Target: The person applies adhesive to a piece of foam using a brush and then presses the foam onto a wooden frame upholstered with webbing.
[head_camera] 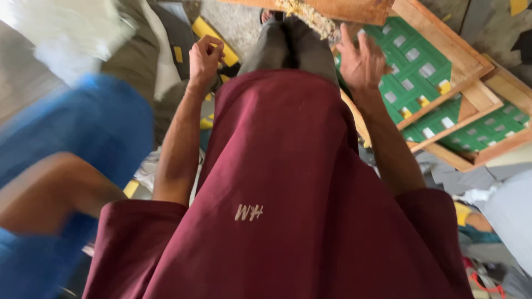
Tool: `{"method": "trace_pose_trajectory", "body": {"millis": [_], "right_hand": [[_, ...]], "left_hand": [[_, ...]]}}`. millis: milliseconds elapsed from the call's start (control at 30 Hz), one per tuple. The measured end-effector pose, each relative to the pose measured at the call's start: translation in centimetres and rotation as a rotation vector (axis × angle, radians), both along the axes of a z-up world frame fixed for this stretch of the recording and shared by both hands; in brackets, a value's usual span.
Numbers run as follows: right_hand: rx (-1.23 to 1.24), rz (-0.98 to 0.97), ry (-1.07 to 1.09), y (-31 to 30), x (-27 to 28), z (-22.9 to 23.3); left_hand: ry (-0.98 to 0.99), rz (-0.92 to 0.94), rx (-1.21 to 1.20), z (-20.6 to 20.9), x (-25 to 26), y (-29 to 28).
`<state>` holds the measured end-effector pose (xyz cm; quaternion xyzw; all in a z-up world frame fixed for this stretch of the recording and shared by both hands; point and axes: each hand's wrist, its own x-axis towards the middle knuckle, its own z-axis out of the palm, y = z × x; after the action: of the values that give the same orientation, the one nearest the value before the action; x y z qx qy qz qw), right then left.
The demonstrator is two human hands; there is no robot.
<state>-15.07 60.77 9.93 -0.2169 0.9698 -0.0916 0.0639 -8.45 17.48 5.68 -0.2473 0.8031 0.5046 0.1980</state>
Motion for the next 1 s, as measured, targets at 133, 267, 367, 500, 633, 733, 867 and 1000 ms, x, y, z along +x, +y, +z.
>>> {"method": "trace_pose_trajectory", "body": {"millis": [133,267,367,500,633,733,867,1000], "right_hand": [[0.004,-0.124,-0.309,2.8,-0.2,-1.3],[0.075,-0.102,-0.073,10.8,1.9,1.3],[0.068,-0.068,-0.014,12.6,3.1,3.2],[0.058,-0.064,-0.062,9.3,1.8,2.1],[0.039,-0.027,0.013,5.1,-0.5,-1.5],[0.021,0.013,0.060,2.6,-1.5,-3.5],[0.094,0.018,0.004,2.4,-1.6,-5.1],[0.230,-0.108,-0.123,12.9,1.4,-1.4]], "left_hand": [[-0.035,0.030,0.016,0.4,-2.0,-0.1],[-0.029,0.088,0.064,-0.1,-0.1,-0.2],[-0.028,0.140,0.091,-1.3,2.1,-0.1],[-0.018,0.202,0.177,-2.5,4.0,0.4],[-0.087,0.181,0.074,-1.8,5.3,0.6],[-0.097,0.170,0.088,-2.2,5.0,0.7],[-0.051,0.130,0.090,-3.3,4.1,0.1],[-0.031,0.132,0.136,-4.1,2.2,-0.5]]}}
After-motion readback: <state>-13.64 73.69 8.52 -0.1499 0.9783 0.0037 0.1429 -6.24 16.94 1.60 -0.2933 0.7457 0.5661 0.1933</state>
